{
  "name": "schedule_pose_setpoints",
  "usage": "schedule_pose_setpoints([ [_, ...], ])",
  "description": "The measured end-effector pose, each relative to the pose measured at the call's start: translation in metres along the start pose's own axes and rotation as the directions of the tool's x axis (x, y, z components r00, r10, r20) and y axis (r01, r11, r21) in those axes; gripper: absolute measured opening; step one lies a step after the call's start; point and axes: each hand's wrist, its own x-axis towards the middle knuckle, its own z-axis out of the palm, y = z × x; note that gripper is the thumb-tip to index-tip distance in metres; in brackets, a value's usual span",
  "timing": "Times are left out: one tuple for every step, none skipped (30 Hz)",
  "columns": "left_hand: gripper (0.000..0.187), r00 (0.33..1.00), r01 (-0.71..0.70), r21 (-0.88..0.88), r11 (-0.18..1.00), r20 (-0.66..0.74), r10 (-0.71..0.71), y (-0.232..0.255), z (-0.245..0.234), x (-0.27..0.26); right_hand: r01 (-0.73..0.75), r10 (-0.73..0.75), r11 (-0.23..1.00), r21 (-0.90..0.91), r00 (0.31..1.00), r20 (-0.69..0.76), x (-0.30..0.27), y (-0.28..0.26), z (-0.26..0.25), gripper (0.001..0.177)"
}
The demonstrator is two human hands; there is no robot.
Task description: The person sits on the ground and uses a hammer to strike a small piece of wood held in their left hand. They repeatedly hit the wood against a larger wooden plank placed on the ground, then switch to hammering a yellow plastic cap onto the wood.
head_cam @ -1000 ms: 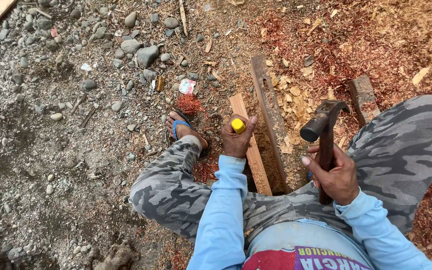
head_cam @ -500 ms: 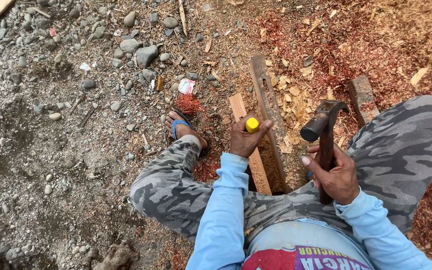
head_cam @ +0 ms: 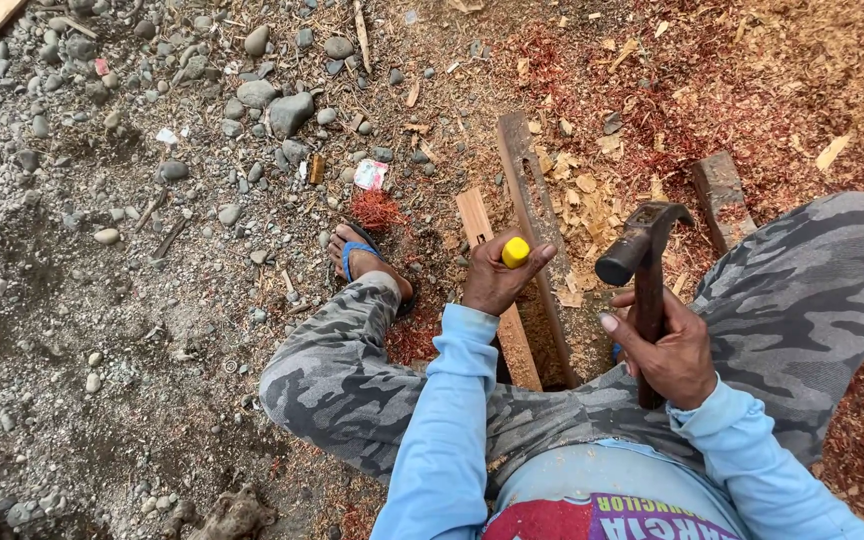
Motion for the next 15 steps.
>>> schedule_pose_setpoints([
  [0.032,1.000,0.001,0.000,1.000,0.000,-0.001,0.001,0.000,0.000,-0.001,0.001,1.000,0.000,1.000,0.001,0.000,0.001,0.000,0.029],
  [0.032,1.000,0.023,0.027,0.999,0.009,-0.023,0.001,-0.001,0.000,0.004,-0.004,1.000,0.000,1.000,0.004,0.001,0.002,-0.001,0.029],
  [0.032,0.999,0.044,0.053,0.998,0.019,-0.045,0.002,-0.001,0.000,0.009,-0.009,1.000,0.001,1.000,0.007,0.001,0.003,-0.001,0.029],
  [0.032,0.999,0.044,0.053,0.998,0.019,-0.045,0.000,-0.001,0.000,0.009,-0.009,1.000,0.001,1.000,0.007,0.001,0.003,-0.001,0.029],
  [0.033,0.999,0.033,0.050,0.998,0.018,-0.034,-0.002,0.000,0.001,0.006,-0.006,1.000,-0.008,1.000,0.006,0.001,0.002,-0.001,0.028],
  [0.035,1.000,0.022,0.047,0.999,0.017,-0.023,-0.004,0.001,0.001,0.003,-0.003,1.000,-0.018,1.000,0.006,0.001,0.002,-0.001,0.028],
  [0.035,1.000,0.024,0.047,0.999,0.018,-0.024,-0.003,0.000,0.000,0.001,-0.001,1.000,-0.017,1.000,0.005,0.001,0.002,-0.001,0.028],
  [0.035,0.999,0.025,0.069,0.997,0.021,-0.026,-0.002,0.000,0.000,0.003,-0.003,1.000,-0.017,1.000,0.008,0.000,0.003,-0.001,0.028],
  [0.035,0.999,0.023,0.092,0.996,0.024,-0.025,-0.001,0.000,0.001,0.007,-0.007,1.000,-0.017,1.000,0.010,0.001,0.003,-0.001,0.028],
  [0.035,0.999,0.022,0.092,0.996,0.025,-0.025,-0.002,0.000,0.001,0.008,-0.008,1.000,-0.017,1.000,0.010,0.001,0.002,-0.001,0.028],
  [0.034,0.999,0.022,0.059,0.998,0.030,-0.024,-0.004,0.001,0.001,0.002,-0.002,1.000,-0.018,1.000,0.007,0.001,0.001,-0.001,0.028],
  [0.032,0.999,0.022,0.026,0.999,0.036,-0.023,-0.005,0.001,0.001,-0.004,0.004,1.000,-0.019,1.000,0.005,0.001,0.000,-0.001,0.029],
  [0.032,0.999,0.022,0.026,0.999,0.036,-0.023,-0.006,0.001,0.001,-0.004,0.004,1.000,-0.019,1.000,0.005,0.001,-0.001,-0.001,0.029],
  [0.033,0.999,0.020,0.043,0.999,0.038,-0.022,-0.008,0.001,0.001,-0.013,0.013,0.999,-0.030,1.000,0.002,0.001,-0.001,-0.001,0.028],
  [0.034,0.999,0.019,0.059,0.998,0.042,-0.021,-0.009,0.001,0.001,-0.023,0.023,0.999,-0.041,1.000,-0.003,0.001,-0.002,-0.001,0.028],
])
